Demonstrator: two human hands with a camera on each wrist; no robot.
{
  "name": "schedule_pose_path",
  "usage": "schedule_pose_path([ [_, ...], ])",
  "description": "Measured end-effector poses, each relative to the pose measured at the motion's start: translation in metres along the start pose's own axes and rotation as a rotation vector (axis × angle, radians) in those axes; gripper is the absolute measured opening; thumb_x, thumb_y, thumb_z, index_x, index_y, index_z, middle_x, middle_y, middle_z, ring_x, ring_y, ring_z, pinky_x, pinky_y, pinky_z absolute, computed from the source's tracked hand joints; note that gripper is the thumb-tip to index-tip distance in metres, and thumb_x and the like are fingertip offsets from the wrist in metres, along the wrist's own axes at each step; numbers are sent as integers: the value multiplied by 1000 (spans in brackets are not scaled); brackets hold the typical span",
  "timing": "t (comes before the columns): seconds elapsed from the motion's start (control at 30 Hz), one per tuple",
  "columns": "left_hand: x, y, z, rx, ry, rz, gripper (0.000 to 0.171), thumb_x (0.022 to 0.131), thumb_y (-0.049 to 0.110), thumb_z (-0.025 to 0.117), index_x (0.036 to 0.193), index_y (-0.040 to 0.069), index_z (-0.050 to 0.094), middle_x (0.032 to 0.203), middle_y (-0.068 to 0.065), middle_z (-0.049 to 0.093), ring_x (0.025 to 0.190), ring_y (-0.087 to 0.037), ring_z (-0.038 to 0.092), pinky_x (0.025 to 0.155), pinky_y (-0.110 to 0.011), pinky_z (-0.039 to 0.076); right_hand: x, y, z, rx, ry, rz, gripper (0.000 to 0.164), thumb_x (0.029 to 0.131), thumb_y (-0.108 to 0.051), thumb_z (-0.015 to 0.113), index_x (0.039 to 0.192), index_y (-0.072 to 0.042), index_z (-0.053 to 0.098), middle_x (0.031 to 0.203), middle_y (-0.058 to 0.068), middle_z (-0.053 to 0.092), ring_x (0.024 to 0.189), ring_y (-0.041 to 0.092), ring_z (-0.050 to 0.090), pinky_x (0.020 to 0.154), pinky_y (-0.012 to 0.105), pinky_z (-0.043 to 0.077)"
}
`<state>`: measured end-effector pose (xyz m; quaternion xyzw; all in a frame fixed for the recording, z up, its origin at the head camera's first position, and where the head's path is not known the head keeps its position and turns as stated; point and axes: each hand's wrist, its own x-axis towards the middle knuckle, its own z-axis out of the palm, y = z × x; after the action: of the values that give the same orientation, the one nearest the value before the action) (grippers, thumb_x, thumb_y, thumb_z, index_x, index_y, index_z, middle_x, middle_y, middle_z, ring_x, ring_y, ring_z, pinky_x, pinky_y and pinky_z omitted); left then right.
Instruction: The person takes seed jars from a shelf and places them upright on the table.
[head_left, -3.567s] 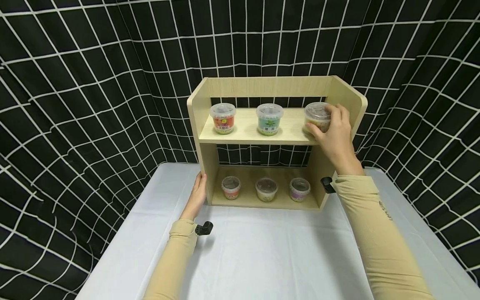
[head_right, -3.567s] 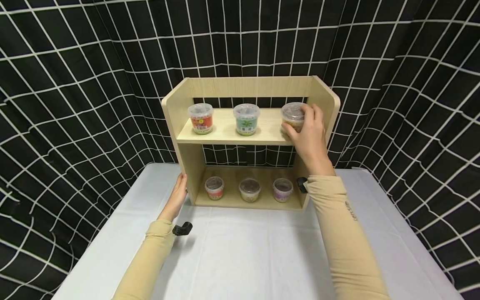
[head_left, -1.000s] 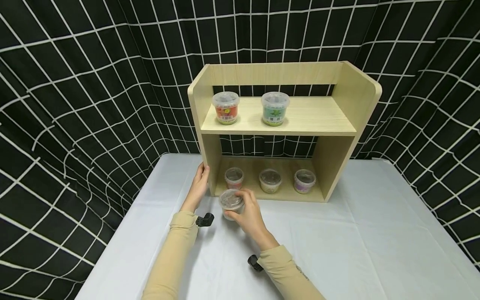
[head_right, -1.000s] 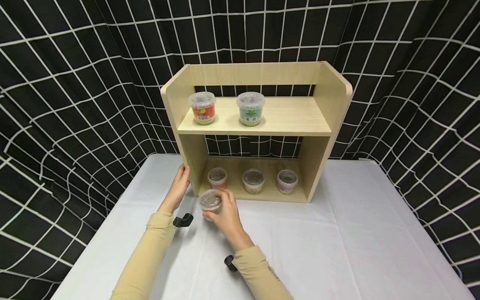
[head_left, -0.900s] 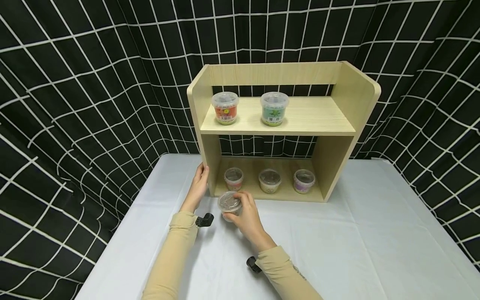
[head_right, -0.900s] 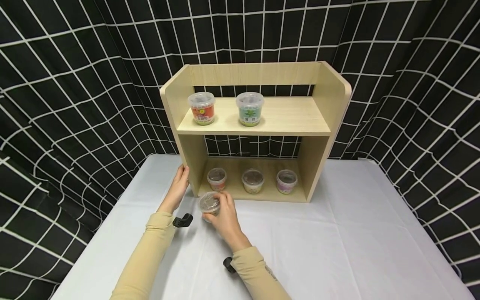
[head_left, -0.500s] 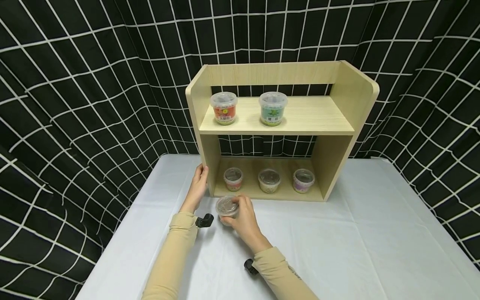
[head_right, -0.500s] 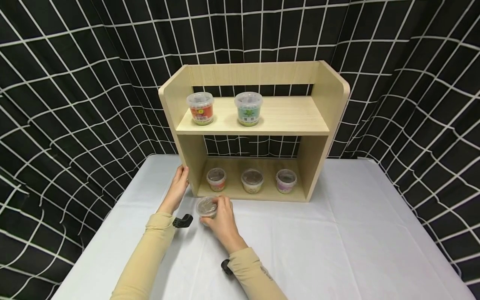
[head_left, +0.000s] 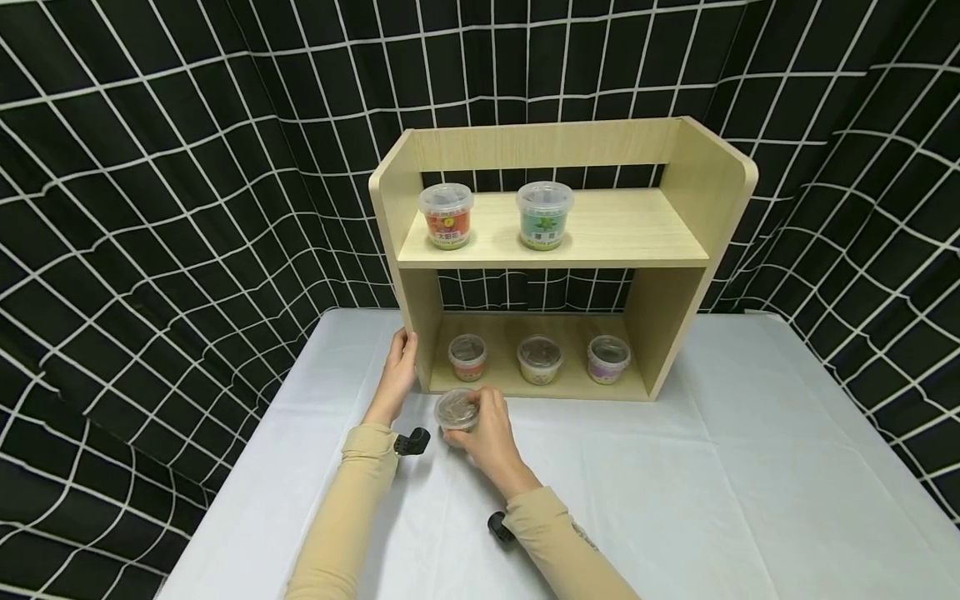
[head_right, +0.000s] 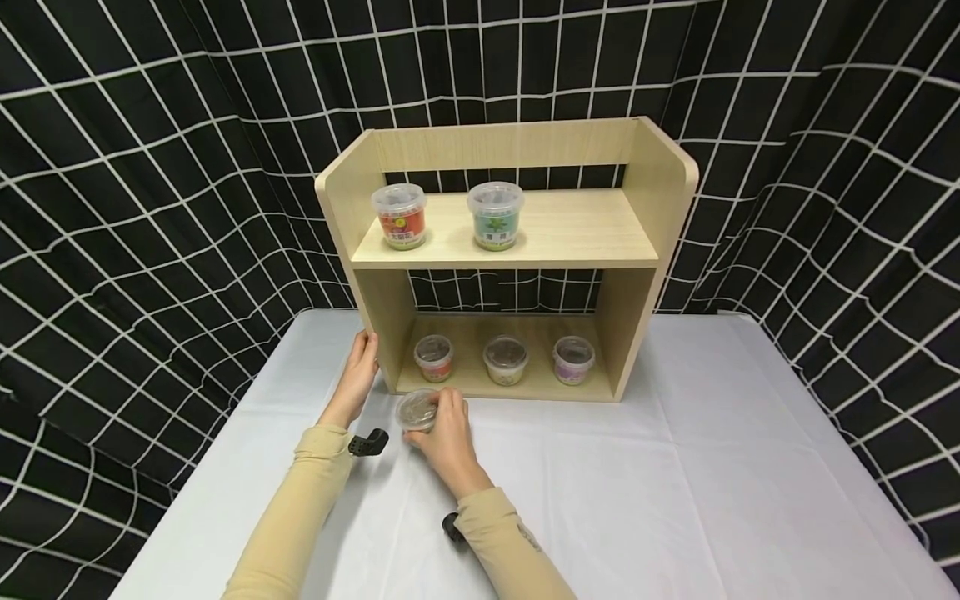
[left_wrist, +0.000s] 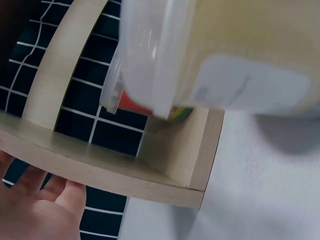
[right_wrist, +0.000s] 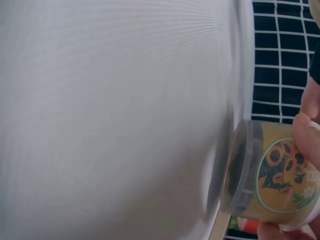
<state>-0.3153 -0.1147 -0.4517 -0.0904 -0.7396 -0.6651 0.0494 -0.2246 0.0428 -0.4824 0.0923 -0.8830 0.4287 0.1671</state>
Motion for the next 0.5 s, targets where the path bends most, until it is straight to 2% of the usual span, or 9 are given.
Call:
schedule_pose_path([
  [0.1,2,-5,1,-5,15,-4,51,87,53,32,128,23,32,131,-2,32,120,-18,27,99,-39,23,1,2,3,-17,12,12,66,52,-21,84,101,0,45,99,9,41,95,21,41,86,32,39],
  [0.5,1,-4,0,16,15,1,48,88,52,31,128,25,32,130,-1,33,119,-19,28,98,-42,24,0,4,11,-76,20,7,68,50,-23,84,100,-2,42,100,7,37,96,21,40,88,31,38],
])
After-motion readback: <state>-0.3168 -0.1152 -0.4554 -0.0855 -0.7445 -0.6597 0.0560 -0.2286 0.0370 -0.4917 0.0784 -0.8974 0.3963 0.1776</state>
